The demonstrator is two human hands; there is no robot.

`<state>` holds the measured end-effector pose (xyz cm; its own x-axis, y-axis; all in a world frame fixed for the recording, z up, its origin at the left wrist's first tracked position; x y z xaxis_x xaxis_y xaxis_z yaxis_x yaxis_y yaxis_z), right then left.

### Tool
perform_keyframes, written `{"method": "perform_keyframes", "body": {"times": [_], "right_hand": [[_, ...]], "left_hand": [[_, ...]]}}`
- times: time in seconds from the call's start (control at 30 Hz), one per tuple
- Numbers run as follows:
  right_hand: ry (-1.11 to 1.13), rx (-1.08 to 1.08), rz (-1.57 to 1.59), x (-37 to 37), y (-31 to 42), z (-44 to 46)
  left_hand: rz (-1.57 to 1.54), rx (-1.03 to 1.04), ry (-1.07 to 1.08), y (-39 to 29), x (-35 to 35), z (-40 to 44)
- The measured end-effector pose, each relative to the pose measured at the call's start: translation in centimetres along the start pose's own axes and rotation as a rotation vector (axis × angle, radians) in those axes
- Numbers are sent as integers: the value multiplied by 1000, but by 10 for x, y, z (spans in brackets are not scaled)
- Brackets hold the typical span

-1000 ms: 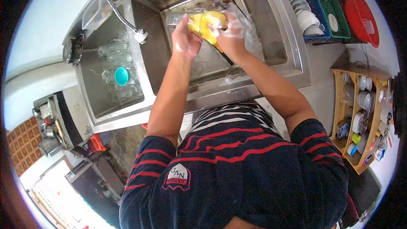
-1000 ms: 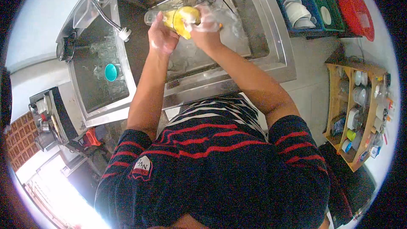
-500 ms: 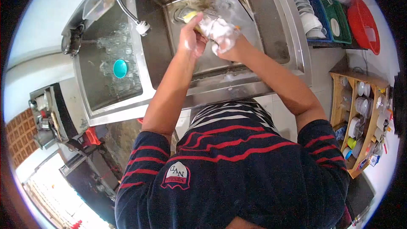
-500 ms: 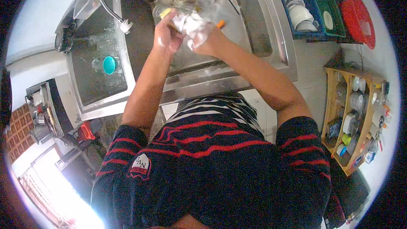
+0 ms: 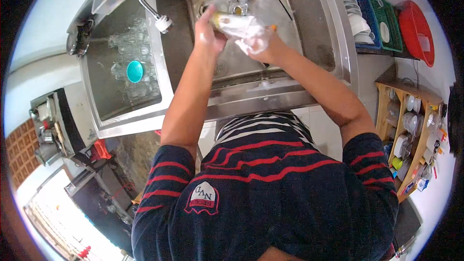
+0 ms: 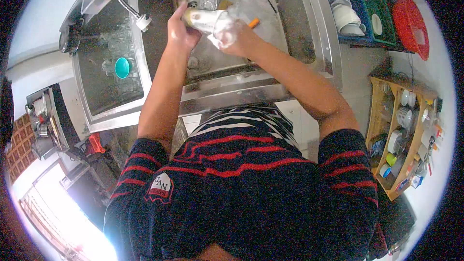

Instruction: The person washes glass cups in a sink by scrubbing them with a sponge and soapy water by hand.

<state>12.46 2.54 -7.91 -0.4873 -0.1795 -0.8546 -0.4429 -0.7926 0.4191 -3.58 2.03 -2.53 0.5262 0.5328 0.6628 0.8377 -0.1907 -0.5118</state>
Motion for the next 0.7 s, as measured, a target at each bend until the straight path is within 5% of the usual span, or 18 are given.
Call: {"method": "perform_keyframes", "body": {"times": [0.13, 0.2, 0.27, 0.33, 0.37, 0.43, 0.53, 0.6, 0.63, 0.7], "right_hand": [[-399, -7, 70, -10, 43, 22], [-42, 691, 1677, -23, 50, 28], [-16, 666, 1647, -25, 46, 23], [-230, -118, 237, -28, 37, 15], [-119, -123, 44, -30, 35, 9], [-41, -44, 99, -24, 44, 8], [67, 137, 370, -32, 50, 14], [239, 494, 1348, -32, 38, 17], [137, 143, 580, -38, 32, 15], [199, 46, 346, -36, 32, 13]], "left_hand": [[25, 192, 94, 9, -40, 55], [-120, 141, 70, 6, -21, 17], [-87, 76, 104, 0, -24, 10], [-83, -62, 132, -11, -23, 13], [26, -138, 67, -14, -22, 15], [247, -158, 0, -14, -25, 22], [60, -84, 150, -6, -31, 20], [29, -20, 196, -6, -29, 9], [221, -81, 91, -12, -23, 0], [568, -216, 35, -18, -43, 19]]}}
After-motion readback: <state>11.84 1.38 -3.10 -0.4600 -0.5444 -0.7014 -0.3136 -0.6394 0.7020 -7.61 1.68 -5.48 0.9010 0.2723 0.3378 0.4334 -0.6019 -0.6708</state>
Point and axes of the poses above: each hand's wrist, its own z-axis towards the middle knuckle, its own x-axis out of the palm, y = z × x, the point moved 1 cm from there along z, towards the middle knuckle, and after that the axes turned 6 degrees about -z, right-handed, at the moved point
